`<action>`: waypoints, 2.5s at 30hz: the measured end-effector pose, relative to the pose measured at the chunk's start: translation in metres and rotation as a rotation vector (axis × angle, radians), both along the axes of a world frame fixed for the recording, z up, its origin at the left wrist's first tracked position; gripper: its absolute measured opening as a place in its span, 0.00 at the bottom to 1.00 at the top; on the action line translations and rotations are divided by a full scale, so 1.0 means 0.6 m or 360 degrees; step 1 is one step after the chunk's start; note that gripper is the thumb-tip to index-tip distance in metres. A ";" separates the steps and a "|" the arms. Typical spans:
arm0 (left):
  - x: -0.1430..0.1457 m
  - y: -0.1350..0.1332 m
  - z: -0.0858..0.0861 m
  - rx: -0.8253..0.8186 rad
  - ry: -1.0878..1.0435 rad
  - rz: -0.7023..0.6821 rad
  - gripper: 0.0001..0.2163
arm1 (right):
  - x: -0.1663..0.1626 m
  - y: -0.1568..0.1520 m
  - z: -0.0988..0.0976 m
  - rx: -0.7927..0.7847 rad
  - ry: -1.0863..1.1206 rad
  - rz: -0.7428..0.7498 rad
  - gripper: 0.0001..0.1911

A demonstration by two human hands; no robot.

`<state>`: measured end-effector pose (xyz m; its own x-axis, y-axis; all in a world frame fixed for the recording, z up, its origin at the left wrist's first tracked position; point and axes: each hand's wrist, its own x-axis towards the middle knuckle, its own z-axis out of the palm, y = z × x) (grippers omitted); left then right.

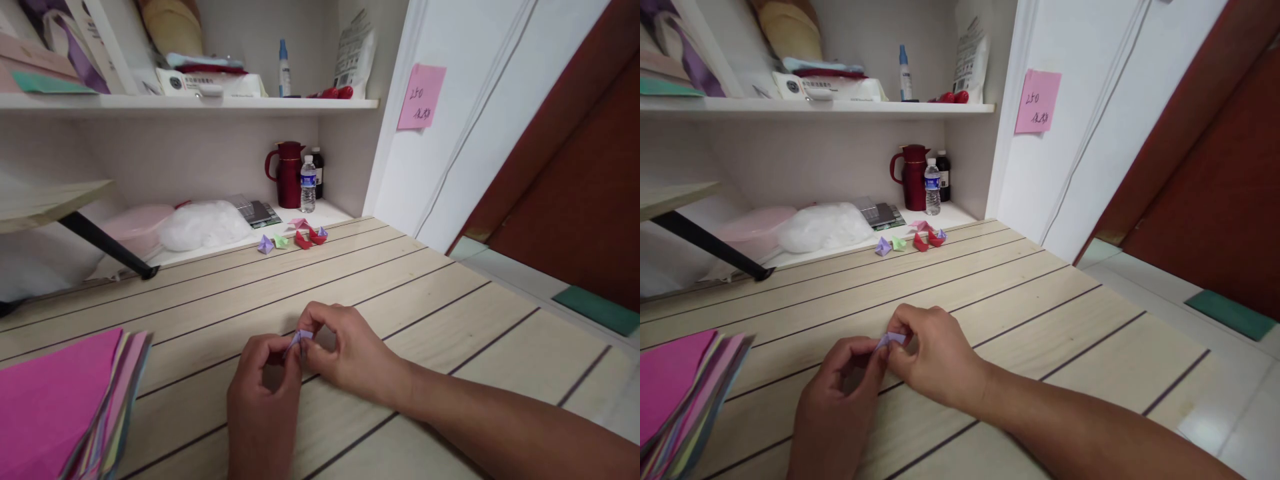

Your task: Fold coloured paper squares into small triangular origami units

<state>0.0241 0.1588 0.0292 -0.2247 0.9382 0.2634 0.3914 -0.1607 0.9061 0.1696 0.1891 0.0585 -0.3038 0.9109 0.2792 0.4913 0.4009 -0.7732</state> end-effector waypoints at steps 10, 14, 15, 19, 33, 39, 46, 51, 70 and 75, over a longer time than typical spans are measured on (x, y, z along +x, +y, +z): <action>-0.009 0.012 -0.007 0.0323 0.0295 0.0126 0.08 | 0.000 0.009 -0.011 0.0320 -0.0244 -0.0021 0.04; -0.011 0.010 -0.005 0.0421 0.0384 0.0088 0.04 | -0.002 0.010 -0.018 0.0318 -0.0274 0.0022 0.05; -0.011 0.009 -0.005 0.0412 0.0395 0.0071 0.03 | -0.002 0.010 -0.020 0.0314 -0.0278 0.0035 0.05; -0.012 0.008 -0.006 0.0361 0.0444 0.0082 0.03 | -0.001 0.010 -0.021 0.0330 -0.0279 0.0081 0.05; 0.003 0.001 -0.009 0.0076 0.0315 0.0175 0.01 | -0.005 0.003 -0.019 0.0089 -0.0357 0.0020 0.04; -0.007 0.006 -0.004 0.0061 0.0280 0.0257 0.02 | -0.003 0.005 -0.023 -0.0061 -0.0214 0.0069 0.03; -0.020 0.010 -0.004 0.0043 0.0239 0.0252 0.09 | -0.002 0.012 -0.025 -0.0057 0.0063 0.0136 0.03; -0.024 0.012 -0.013 -0.0017 0.0072 0.0143 0.17 | 0.001 0.020 -0.026 -0.0095 0.0157 0.0109 0.04; -0.035 0.021 -0.017 -0.0120 -0.0303 0.0192 0.11 | -0.013 0.023 -0.041 -0.0456 0.0335 0.0107 0.05; -0.029 0.019 -0.015 -0.0171 -0.0501 0.0217 0.15 | -0.007 0.038 -0.027 -0.0948 0.1097 0.0039 0.14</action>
